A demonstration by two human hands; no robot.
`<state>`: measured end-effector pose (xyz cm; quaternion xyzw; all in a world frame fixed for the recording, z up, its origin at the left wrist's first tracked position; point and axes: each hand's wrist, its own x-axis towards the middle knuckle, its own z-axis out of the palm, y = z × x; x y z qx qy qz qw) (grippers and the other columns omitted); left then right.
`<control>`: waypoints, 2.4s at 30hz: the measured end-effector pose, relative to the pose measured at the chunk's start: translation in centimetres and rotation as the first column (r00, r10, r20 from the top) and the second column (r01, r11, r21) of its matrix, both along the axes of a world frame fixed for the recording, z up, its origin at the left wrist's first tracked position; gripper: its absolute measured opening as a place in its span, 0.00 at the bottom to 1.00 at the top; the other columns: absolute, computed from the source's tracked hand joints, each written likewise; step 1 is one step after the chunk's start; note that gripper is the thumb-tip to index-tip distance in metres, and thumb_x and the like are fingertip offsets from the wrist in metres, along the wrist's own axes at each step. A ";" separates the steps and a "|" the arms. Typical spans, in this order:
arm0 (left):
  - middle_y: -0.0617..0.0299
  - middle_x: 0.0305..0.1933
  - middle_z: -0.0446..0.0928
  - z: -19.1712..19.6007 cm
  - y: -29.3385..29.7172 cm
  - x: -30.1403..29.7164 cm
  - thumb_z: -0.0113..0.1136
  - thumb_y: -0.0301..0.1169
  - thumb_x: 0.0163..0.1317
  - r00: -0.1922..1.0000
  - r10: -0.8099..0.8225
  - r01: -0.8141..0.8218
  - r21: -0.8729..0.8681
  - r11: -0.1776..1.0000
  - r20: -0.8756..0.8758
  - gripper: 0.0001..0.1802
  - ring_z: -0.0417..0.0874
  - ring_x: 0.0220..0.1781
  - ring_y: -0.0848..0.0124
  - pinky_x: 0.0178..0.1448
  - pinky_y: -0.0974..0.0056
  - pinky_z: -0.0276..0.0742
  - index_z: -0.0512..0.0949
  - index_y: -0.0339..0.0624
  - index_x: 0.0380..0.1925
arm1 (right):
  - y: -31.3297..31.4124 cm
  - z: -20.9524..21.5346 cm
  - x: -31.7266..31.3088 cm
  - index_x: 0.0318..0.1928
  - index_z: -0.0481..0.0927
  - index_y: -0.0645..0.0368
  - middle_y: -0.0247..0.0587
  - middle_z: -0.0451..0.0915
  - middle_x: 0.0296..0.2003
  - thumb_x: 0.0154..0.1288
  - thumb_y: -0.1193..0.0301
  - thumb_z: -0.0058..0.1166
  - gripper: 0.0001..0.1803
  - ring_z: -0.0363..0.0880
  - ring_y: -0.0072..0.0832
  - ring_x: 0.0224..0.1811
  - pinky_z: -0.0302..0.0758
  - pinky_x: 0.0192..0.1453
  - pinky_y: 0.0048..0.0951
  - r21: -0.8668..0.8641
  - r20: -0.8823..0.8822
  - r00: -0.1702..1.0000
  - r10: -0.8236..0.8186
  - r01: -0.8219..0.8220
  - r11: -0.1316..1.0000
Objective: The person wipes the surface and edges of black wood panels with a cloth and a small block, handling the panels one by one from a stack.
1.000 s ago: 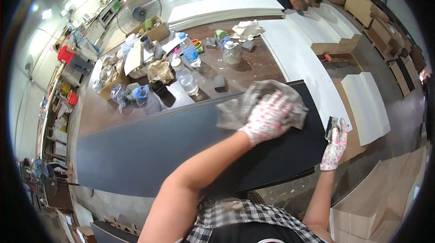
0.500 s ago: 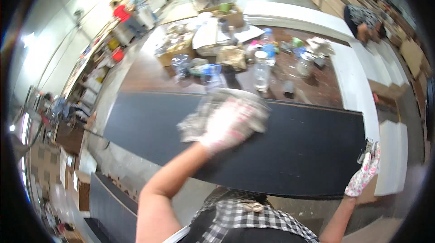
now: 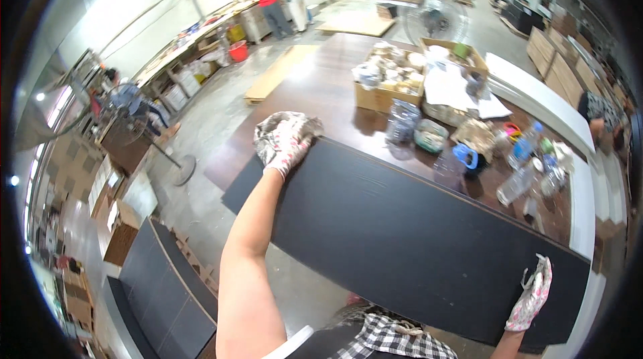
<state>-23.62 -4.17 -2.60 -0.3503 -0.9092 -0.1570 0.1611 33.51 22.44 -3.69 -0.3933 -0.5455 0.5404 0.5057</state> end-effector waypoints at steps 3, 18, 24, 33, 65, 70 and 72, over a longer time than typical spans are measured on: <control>0.54 0.52 0.78 -2.0 -9.3 -7.8 0.58 0.36 0.60 0.958 0.285 -0.285 0.075 0.956 0.003 0.17 0.77 0.56 0.54 0.60 0.54 0.71 0.78 0.51 0.50 | 0.8 -2.9 -1.2 0.67 0.65 0.60 0.39 0.70 0.63 0.76 0.68 0.38 0.23 0.66 0.27 0.66 0.65 0.66 0.30 0.075 0.135 0.990 0.041 -0.052 0.996; 0.57 0.40 0.82 -0.6 -9.2 11.7 0.62 0.39 0.51 0.930 -0.366 0.367 -0.021 0.930 0.024 0.16 0.81 0.44 0.53 0.52 0.48 0.75 0.80 0.52 0.42 | 2.9 -3.9 -7.7 0.66 0.65 0.65 0.45 0.70 0.62 0.75 0.73 0.40 0.22 0.68 0.30 0.64 0.62 0.69 0.31 0.176 0.132 0.990 0.050 -0.073 0.982; 0.51 0.40 0.84 0.6 -25.5 -0.8 0.54 0.25 0.56 0.904 0.382 -0.426 0.326 0.844 0.192 0.13 0.85 0.41 0.59 0.46 0.60 0.78 0.84 0.43 0.39 | 2.5 -4.4 -8.7 0.66 0.65 0.65 0.43 0.70 0.62 0.73 0.75 0.44 0.23 0.70 0.28 0.62 0.63 0.69 0.30 0.167 0.113 0.987 0.118 -0.136 0.977; 0.56 0.53 0.77 -1.1 -16.4 5.1 0.62 0.35 0.56 0.999 0.031 -0.034 -0.094 0.995 -0.034 0.18 0.73 0.59 0.49 0.61 0.53 0.69 0.80 0.45 0.47 | 0.8 -2.3 -9.4 0.64 0.68 0.65 0.41 0.73 0.60 0.73 0.73 0.43 0.21 0.71 0.27 0.61 0.65 0.67 0.27 0.097 0.137 0.986 0.094 -0.108 0.989; 0.54 0.70 0.63 2.0 -1.0 19.9 0.72 0.42 0.42 0.522 -0.763 0.850 -0.164 0.500 0.381 0.43 0.55 0.74 0.47 0.75 0.43 0.51 0.69 0.54 0.63 | 4.6 2.1 -20.5 0.48 0.82 0.56 0.42 0.82 0.44 0.57 0.64 0.63 0.18 0.77 0.40 0.50 0.71 0.57 0.38 0.371 0.814 0.562 0.148 -0.699 0.612; 0.53 0.69 0.64 1.6 -4.1 19.0 0.69 0.43 0.46 0.597 -0.706 0.775 -0.045 0.631 0.380 0.39 0.57 0.73 0.46 0.73 0.41 0.51 0.71 0.54 0.63 | 2.6 1.6 -27.7 0.48 0.82 0.55 0.42 0.82 0.44 0.55 0.66 0.64 0.19 0.78 0.41 0.49 0.73 0.57 0.38 0.311 0.786 0.515 0.343 -0.808 0.500; 0.52 0.66 0.66 0.2 -4.5 19.4 0.66 0.43 0.52 0.574 -0.754 0.745 0.178 0.643 0.320 0.34 0.58 0.72 0.45 0.72 0.38 0.50 0.71 0.52 0.61 | 1.0 1.0 -31.6 0.48 0.82 0.55 0.42 0.82 0.43 0.57 0.64 0.63 0.18 0.78 0.41 0.49 0.73 0.56 0.38 0.318 0.753 0.512 0.413 -0.833 0.452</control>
